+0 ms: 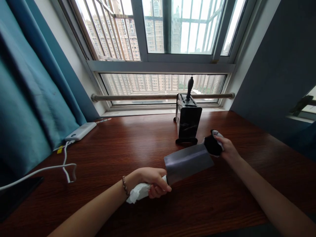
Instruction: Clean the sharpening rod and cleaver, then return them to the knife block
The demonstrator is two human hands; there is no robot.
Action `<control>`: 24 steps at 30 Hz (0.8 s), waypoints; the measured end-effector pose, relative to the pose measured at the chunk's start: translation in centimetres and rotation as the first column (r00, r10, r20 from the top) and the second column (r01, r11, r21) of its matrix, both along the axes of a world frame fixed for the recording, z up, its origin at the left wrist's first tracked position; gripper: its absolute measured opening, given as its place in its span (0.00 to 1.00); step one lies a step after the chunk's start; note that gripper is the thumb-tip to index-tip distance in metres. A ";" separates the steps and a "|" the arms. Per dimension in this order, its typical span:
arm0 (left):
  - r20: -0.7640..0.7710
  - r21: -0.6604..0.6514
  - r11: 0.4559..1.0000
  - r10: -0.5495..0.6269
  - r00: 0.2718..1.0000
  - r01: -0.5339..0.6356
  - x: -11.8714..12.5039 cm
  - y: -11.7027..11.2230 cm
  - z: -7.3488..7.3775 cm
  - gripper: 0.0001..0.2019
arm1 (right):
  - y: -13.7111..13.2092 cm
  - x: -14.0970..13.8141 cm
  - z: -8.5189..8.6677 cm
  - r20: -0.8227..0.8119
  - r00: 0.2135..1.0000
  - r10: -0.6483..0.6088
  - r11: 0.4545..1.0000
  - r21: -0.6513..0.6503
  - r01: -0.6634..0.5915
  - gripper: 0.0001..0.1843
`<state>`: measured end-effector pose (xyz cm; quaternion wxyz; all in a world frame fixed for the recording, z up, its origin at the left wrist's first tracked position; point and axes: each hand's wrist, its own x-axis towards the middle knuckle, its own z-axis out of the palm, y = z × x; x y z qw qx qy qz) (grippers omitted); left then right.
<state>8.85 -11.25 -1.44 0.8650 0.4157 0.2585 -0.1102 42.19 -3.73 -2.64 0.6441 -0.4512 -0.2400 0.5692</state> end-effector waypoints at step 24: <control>-0.049 -0.056 0.997 -0.055 0.997 0.053 0.6 1.0 -1.4 0.15 | -10.0 -10.1 0.4 0.914 -0.236 -0.329 0.323 -0.126 -0.938 0.34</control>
